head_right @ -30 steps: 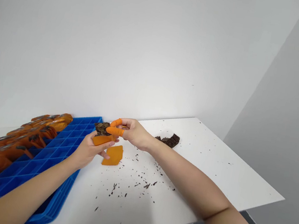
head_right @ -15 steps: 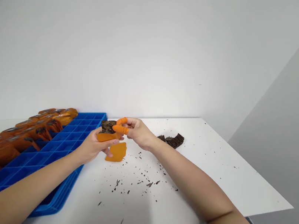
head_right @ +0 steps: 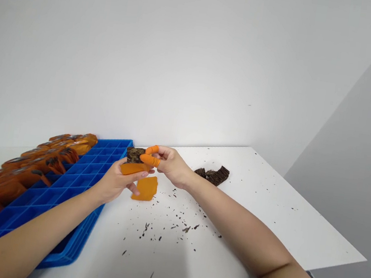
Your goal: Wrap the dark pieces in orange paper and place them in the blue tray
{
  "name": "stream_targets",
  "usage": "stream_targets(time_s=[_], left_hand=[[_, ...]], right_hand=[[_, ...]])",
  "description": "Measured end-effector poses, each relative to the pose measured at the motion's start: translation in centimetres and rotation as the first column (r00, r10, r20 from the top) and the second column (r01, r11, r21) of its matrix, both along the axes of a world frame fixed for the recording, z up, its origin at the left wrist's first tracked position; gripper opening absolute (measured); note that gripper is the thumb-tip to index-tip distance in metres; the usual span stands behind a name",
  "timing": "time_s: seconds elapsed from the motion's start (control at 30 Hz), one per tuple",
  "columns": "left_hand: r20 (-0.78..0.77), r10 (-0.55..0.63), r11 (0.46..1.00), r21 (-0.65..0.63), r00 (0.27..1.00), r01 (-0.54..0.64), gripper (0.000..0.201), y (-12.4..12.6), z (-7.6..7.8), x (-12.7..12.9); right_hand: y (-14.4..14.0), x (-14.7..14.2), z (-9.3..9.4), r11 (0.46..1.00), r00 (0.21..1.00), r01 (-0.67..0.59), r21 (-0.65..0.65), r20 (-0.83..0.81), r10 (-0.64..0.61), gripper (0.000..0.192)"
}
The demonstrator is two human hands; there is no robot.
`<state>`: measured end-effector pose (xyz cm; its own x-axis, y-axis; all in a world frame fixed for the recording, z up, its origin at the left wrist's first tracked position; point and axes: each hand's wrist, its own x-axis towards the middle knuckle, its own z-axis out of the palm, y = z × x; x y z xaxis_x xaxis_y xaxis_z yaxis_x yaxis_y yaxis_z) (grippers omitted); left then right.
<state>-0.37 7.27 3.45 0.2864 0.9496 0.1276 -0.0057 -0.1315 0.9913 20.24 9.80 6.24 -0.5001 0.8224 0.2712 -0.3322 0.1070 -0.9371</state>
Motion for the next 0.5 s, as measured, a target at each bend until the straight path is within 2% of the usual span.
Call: stream_targets(time_s=[0.27,0.5], left_hand=[[0.023,-0.006,0.999,-0.031,1.0,0.007,0.056,-0.09,0.04,0.06],[0.005,-0.032,0.999,-0.038,0.999,0.032,0.048,-0.14,0.17,0.17]], right_hand=[[-0.13,-0.12,0.07,0.999,0.999,0.041,-0.016,-0.005,-0.041,0.044],[-0.33,-0.27,-0.01,1.0,0.999,0.014,-0.028,-0.045,-0.015,0.043]])
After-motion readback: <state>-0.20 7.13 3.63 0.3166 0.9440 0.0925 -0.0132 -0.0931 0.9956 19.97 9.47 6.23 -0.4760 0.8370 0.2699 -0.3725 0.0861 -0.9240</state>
